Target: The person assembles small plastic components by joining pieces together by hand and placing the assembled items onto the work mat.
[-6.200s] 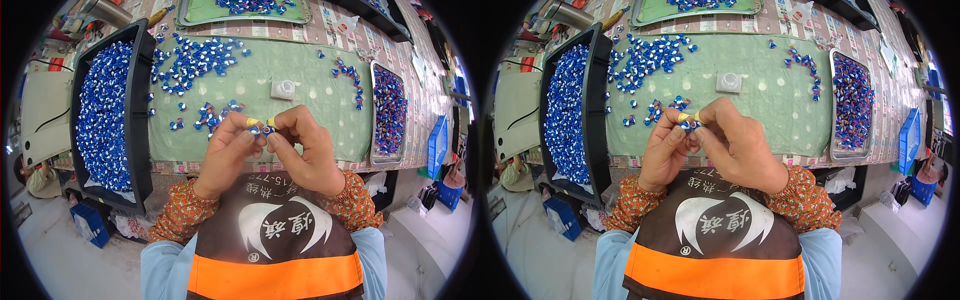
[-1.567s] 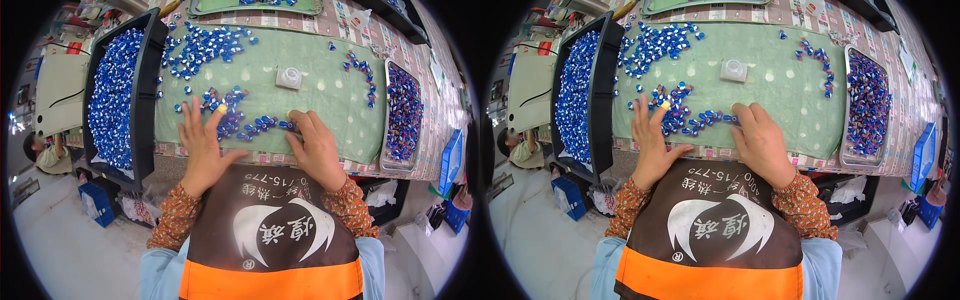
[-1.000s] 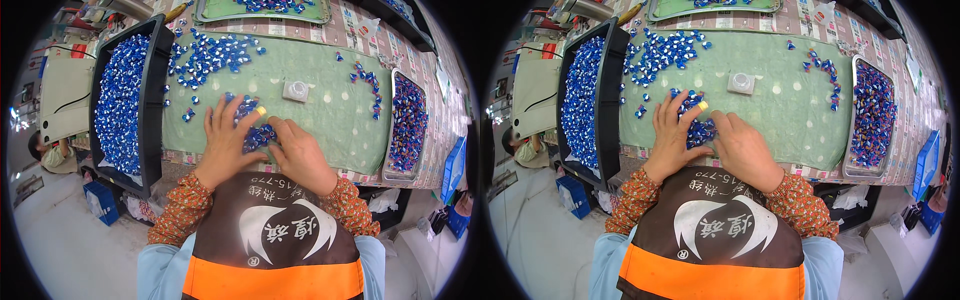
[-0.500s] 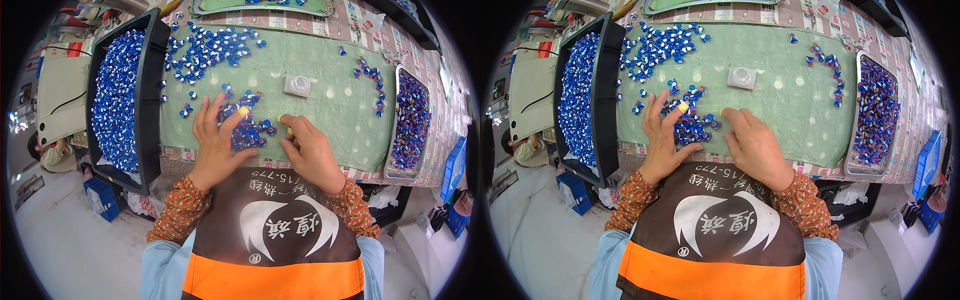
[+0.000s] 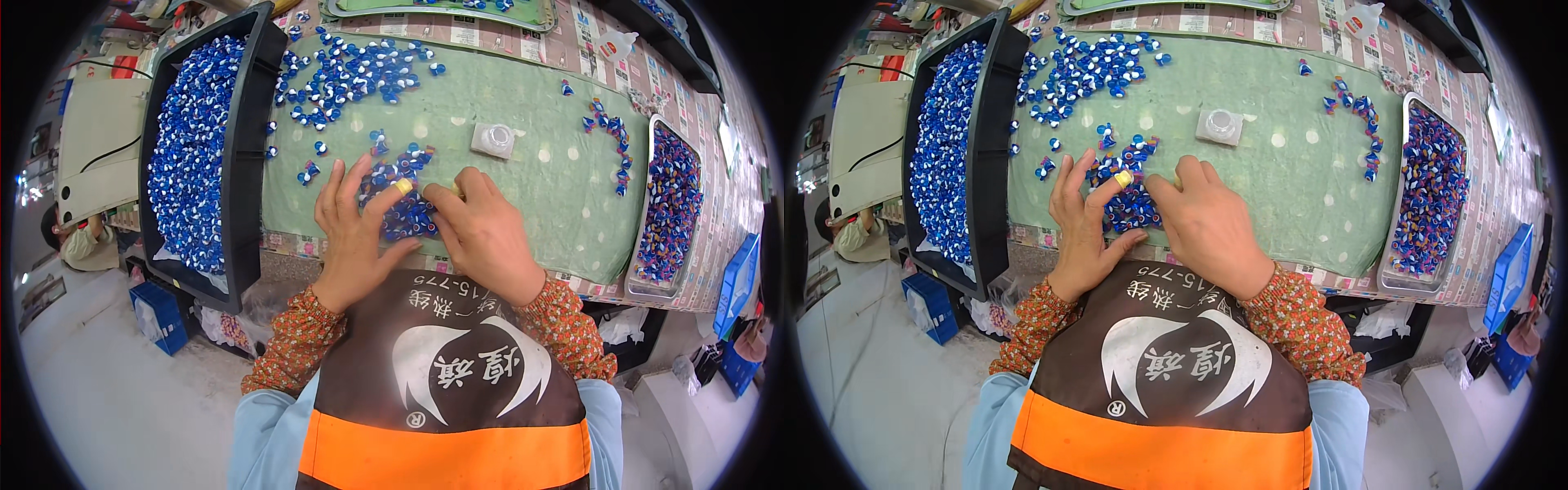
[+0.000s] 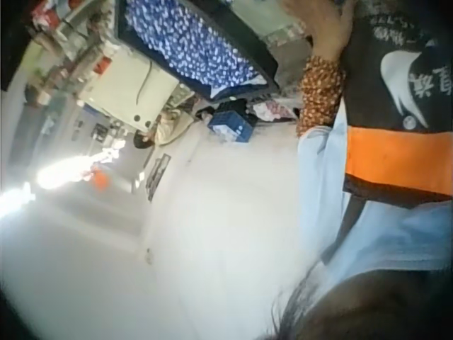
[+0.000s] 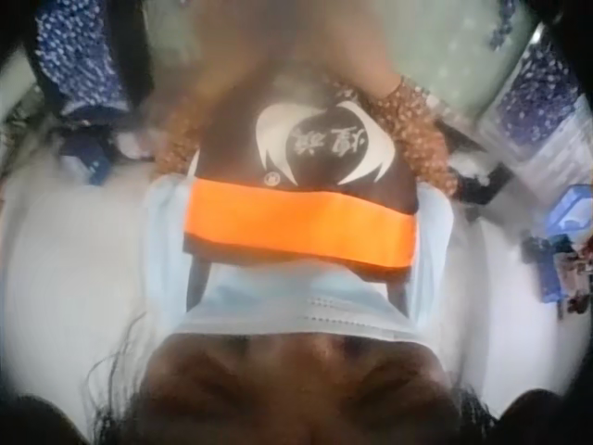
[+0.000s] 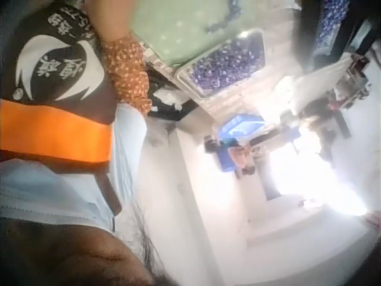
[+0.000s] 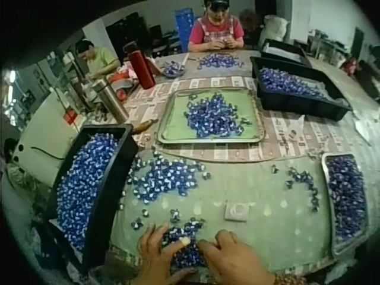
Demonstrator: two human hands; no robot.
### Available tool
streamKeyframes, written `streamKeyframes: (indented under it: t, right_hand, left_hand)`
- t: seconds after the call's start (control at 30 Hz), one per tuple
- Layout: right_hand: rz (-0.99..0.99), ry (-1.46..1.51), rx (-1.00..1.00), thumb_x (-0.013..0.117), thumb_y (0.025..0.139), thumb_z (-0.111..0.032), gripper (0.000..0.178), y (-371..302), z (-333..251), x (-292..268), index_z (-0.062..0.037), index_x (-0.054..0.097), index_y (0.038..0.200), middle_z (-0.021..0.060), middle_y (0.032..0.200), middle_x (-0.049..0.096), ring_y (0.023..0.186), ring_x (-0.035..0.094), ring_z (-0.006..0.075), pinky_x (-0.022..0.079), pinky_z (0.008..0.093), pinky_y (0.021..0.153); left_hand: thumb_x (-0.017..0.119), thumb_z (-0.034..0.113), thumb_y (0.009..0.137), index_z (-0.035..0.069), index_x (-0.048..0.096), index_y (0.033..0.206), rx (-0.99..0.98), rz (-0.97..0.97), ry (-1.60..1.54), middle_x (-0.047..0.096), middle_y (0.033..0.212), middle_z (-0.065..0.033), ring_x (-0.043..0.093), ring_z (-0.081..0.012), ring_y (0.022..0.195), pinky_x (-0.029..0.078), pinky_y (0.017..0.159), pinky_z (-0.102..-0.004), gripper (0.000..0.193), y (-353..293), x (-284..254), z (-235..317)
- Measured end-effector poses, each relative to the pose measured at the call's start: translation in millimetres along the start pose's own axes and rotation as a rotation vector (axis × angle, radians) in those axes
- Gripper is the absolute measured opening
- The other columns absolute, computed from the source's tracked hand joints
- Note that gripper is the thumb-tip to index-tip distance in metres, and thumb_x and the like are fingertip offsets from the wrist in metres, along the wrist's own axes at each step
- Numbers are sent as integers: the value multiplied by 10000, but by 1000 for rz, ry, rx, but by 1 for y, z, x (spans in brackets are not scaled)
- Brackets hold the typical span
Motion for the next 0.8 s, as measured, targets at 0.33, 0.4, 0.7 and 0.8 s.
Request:
streamKeyframes:
  t: [0.33,0.4,0.7,0.8]
  right_hand:
    - [72,75,19,769,803,-66,287,0,7,3,-51,665,1070,172,1089,539,1017,579,381,517,467,805]
    - [77,139,38,778,801,-62,295,-1,5,1,-49,665,1073,174,1091,541,1018,578,384,510,462,816]
    - [92,277,38,797,806,-39,303,-6,-4,-9,-33,665,1078,157,1064,567,972,585,342,500,416,812]
    - [85,288,12,791,819,-21,281,-5,-4,-10,-17,664,1069,131,1018,595,934,597,300,503,390,789]
  left_hand:
    - [735,396,932,197,591,1398,-11,25,-43,304,1648,-165,192,-455,1534,140,1207,-577,527,4,-3,6]
    - [711,375,953,192,626,1356,-27,25,-38,335,1634,-158,208,-448,1526,141,1206,-574,450,9,-8,11]
    - [666,279,975,186,722,1140,-3,42,-18,413,1597,-137,234,-435,1515,144,1184,-561,197,25,-19,23]
    - [642,341,1008,176,721,1115,-7,46,-21,420,1604,-130,243,-429,1514,144,1201,-556,212,24,-21,24]
Point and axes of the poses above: each hand's wrist, its own y-axis towards the middle knuckle, its own x-axis out of the palm, z = x × y, the point moved 1 cm from there along y, towards the middle knuckle
